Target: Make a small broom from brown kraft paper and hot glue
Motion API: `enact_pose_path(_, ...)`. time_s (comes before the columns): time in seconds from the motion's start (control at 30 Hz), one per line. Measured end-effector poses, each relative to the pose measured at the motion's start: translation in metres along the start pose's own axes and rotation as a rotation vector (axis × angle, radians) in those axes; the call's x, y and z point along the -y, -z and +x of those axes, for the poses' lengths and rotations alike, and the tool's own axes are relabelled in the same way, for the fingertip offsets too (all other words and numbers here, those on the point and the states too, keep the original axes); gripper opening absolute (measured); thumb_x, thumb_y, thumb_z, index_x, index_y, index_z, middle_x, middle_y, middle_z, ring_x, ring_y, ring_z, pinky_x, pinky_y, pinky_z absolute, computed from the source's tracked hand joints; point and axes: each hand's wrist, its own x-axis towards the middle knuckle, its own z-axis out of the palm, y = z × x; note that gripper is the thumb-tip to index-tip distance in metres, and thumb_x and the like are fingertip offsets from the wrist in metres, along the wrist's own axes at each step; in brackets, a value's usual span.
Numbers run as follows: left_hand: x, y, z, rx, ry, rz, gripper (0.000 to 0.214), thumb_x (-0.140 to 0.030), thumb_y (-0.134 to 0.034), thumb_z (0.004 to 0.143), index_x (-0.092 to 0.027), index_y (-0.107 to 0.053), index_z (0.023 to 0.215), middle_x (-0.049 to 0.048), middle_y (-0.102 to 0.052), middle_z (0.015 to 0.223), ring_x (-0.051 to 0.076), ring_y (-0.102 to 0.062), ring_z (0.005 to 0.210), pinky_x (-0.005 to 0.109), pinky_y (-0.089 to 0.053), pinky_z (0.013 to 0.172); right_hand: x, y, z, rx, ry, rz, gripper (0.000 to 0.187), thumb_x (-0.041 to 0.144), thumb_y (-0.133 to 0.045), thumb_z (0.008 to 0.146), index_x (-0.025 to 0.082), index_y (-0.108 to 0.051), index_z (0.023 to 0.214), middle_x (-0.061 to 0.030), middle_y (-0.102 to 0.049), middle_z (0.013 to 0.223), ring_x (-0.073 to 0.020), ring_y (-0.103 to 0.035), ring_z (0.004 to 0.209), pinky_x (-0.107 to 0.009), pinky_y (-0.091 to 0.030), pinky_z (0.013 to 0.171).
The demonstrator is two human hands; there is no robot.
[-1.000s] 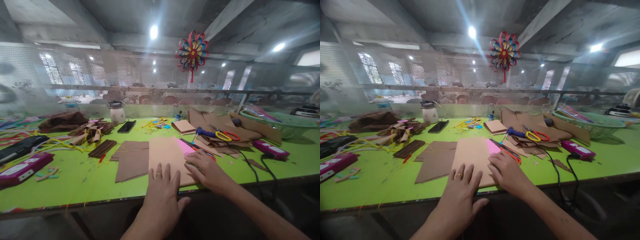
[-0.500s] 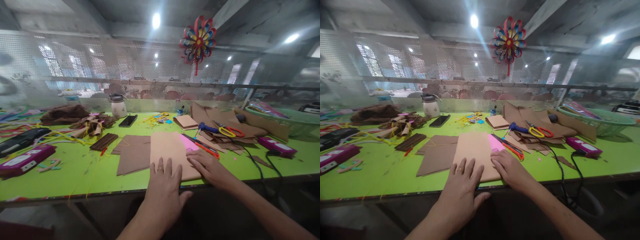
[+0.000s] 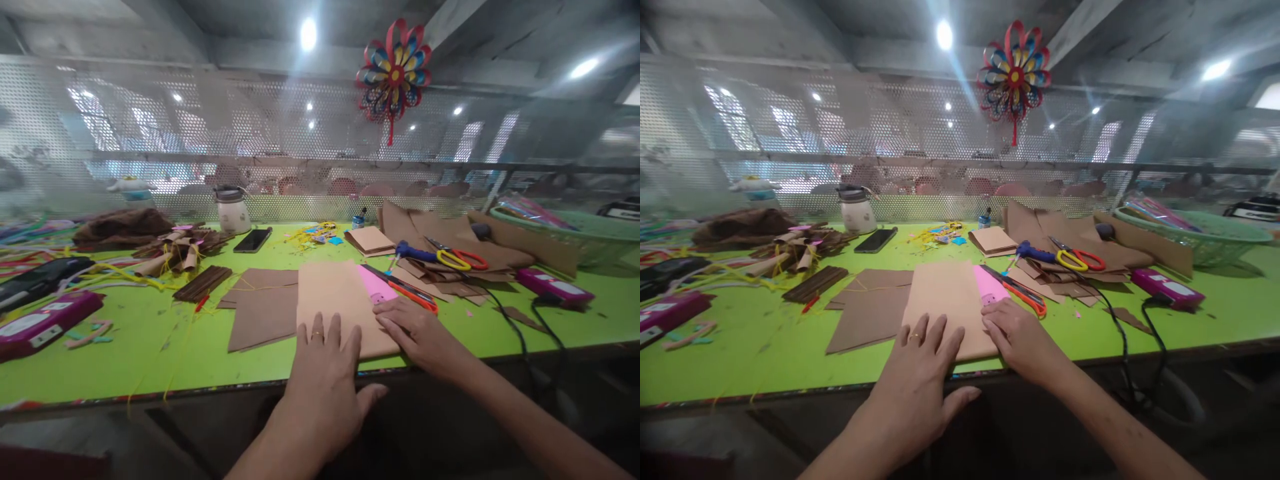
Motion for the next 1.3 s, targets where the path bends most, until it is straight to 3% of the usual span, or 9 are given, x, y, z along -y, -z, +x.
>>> enact_pose_path(0.2,0.002,-0.001,0.001,-0.013,-0.020,0.001,0.069,-0.061,-0.051,0.080,-0.024,-0.042,0.138,0.0150,-0.038,0.146,0.044,-0.028,0.134,0.061,-0.022,0.107,0.002,0.001,0.000,-0.012,0.007,0.001,0.023,0.019,-0.044,0.093,0.015,-0.067,0.094,-0.0107,-0.068,0.099,-0.0216,-0.058,0.101,-0.039,-0.046,0.093)
enact_pose_path(0.73,0.002,0.009,0.006,0.050,-0.006,-0.038,0.073,-0.062,-0.056,0.075,-0.024,-0.044,0.137,0.0159,-0.041,0.143,0.046,-0.029,0.132,0.065,-0.022,0.105,0.000,0.000,0.003,0.003,-0.017,0.042,0.022,0.020,-0.047,0.091,0.016,-0.068,0.096,-0.0089,-0.068,0.105,-0.0208,-0.057,0.103,-0.036,-0.044,0.093)
enact_pose_path(0.87,0.002,0.012,0.005,0.060,-0.006,-0.046,0.073,-0.064,-0.053,0.077,-0.025,-0.044,0.138,0.0156,-0.040,0.144,0.045,-0.029,0.133,0.065,-0.022,0.105,0.002,0.008,0.012,0.095,-0.023,0.054,0.020,0.024,-0.050,0.090,0.018,-0.069,0.094,-0.0076,-0.070,0.100,-0.0205,-0.058,0.101,-0.033,-0.042,0.091)
enact_pose_path(0.93,0.002,0.013,0.004,0.057,-0.004,-0.048,0.072,-0.065,-0.050,0.078,-0.025,-0.045,0.137,0.0161,-0.041,0.143,0.045,-0.030,0.132,0.065,-0.023,0.105,0.001,0.014,0.023,0.141,-0.078,0.014,0.023,0.029,-0.049,0.090,0.018,-0.070,0.088,-0.0075,-0.071,0.092,-0.0202,-0.060,0.091,-0.030,-0.042,0.081)
enact_pose_path(1.1,0.004,0.007,0.002,0.009,-0.007,-0.046,0.070,-0.067,-0.046,0.080,-0.027,-0.044,0.137,0.0145,-0.039,0.145,0.044,-0.030,0.133,0.065,-0.022,0.105,-0.015,0.019,0.068,0.248,-0.383,-0.067,0.033,0.034,-0.051,0.085,0.015,-0.071,0.067,-0.0077,-0.067,0.065,-0.0176,-0.057,0.065,-0.026,-0.033,0.060)
enact_pose_path(1.2,0.007,0.001,0.000,-0.010,-0.008,-0.059,0.068,-0.067,-0.041,0.082,-0.028,-0.041,0.139,0.0130,-0.035,0.148,0.043,-0.027,0.135,0.064,-0.020,0.106,-0.024,0.014,0.088,0.319,-0.429,-0.029,0.038,0.036,-0.057,0.080,0.014,-0.065,0.050,-0.0051,-0.058,0.047,-0.0145,-0.049,0.049,-0.027,-0.028,0.053)
enact_pose_path(1.3,0.008,-0.003,-0.001,-0.022,-0.015,-0.071,0.067,-0.065,-0.040,0.084,-0.028,-0.039,0.140,0.0132,-0.034,0.148,0.042,-0.025,0.136,0.063,-0.020,0.107,-0.027,0.009,0.096,0.361,-0.456,0.057,0.036,0.038,-0.065,0.072,0.015,-0.061,0.043,-0.0029,-0.054,0.041,-0.0129,-0.044,0.044,-0.027,-0.027,0.050)
